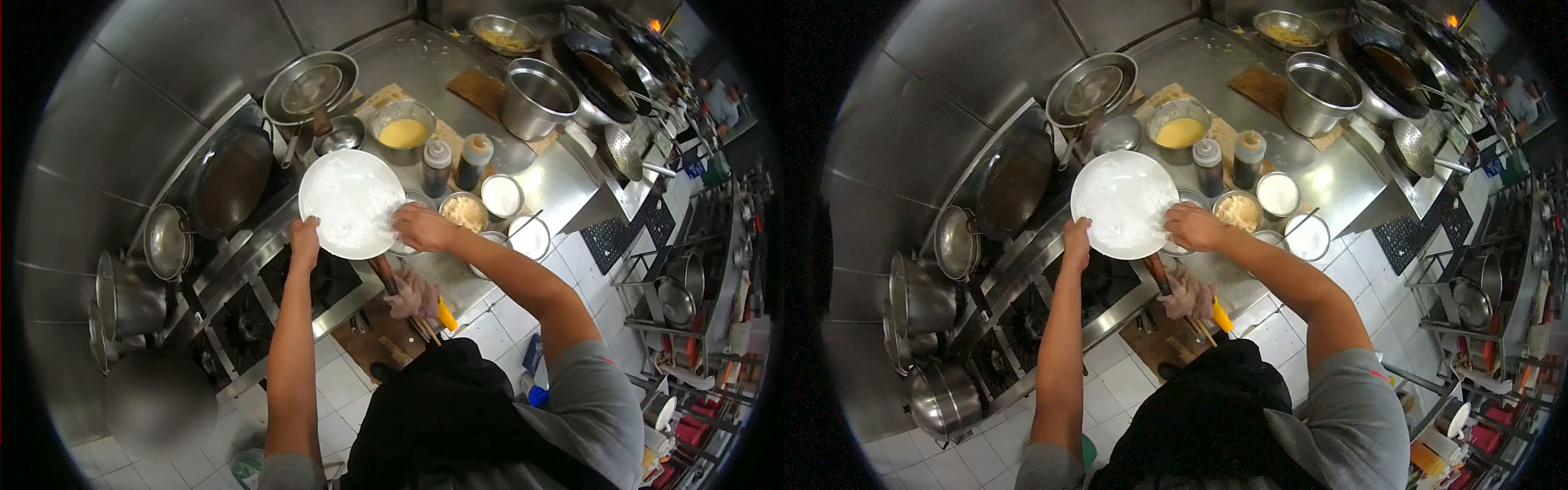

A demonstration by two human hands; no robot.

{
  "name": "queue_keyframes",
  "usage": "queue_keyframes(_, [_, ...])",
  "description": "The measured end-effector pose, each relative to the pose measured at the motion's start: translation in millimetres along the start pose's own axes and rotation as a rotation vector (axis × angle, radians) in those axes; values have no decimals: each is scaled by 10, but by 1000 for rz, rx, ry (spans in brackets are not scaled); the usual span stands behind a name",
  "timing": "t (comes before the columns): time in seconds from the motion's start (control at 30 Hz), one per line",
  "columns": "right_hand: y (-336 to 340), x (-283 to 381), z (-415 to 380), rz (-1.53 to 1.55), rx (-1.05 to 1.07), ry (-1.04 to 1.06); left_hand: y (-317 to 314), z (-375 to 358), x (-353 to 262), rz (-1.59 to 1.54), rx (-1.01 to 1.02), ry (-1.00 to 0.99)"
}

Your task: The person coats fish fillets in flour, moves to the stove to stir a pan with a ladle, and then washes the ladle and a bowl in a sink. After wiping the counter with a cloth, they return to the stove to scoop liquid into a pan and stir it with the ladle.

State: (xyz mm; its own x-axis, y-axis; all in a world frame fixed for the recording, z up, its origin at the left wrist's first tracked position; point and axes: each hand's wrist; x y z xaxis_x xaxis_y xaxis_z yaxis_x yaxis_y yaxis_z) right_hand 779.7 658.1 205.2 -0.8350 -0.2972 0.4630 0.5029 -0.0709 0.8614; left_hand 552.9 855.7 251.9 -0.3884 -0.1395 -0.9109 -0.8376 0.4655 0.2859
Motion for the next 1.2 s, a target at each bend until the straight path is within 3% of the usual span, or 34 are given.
queue_keyframes(0.13, [205, 10, 174, -34, -85, 16, 18, 22, 65, -65, -23, 33])
queue_keyframes(0.2, [248, 76, 515, 72, -258, 96, 33, 132, 204, -134, -65, 68])
queue_keyframes(0.23, [249, 118, 696, 71, -266, 96, 46, 166, 260, -129, -64, 62])
queue_keyframes(0.3, [230, 171, 1045, -51, -317, 288, 75, 157, 253, -148, 29, 3])
queue_keyframes(0.43, [201, 62, 1363, -107, -280, 311, 91, 106, 143, -108, 71, -5])
queue_keyframes(0.67, [83, -283, 832, -113, -195, 114, 70, 68, 159, -105, -52, 45])
queue_keyframes(0.8, [13, -193, 395, -61, -182, 116, 20, 49, 150, -179, -42, -2])
queue_keyframes(1.2, [-24, -69, 157, 37, -230, 57, 31, 34, 114, -104, -66, -51])
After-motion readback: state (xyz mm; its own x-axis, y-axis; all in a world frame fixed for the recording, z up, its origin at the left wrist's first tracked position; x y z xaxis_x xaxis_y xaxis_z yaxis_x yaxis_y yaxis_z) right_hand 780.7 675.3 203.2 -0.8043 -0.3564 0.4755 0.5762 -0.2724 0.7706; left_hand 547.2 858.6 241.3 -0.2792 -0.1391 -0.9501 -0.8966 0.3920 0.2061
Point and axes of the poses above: each hand's wrist, its own z-axis towards the middle knuckle, its own y-axis out of the back of the hand, x = y × z, and after that the axes turned 1 degree about z, right-handed
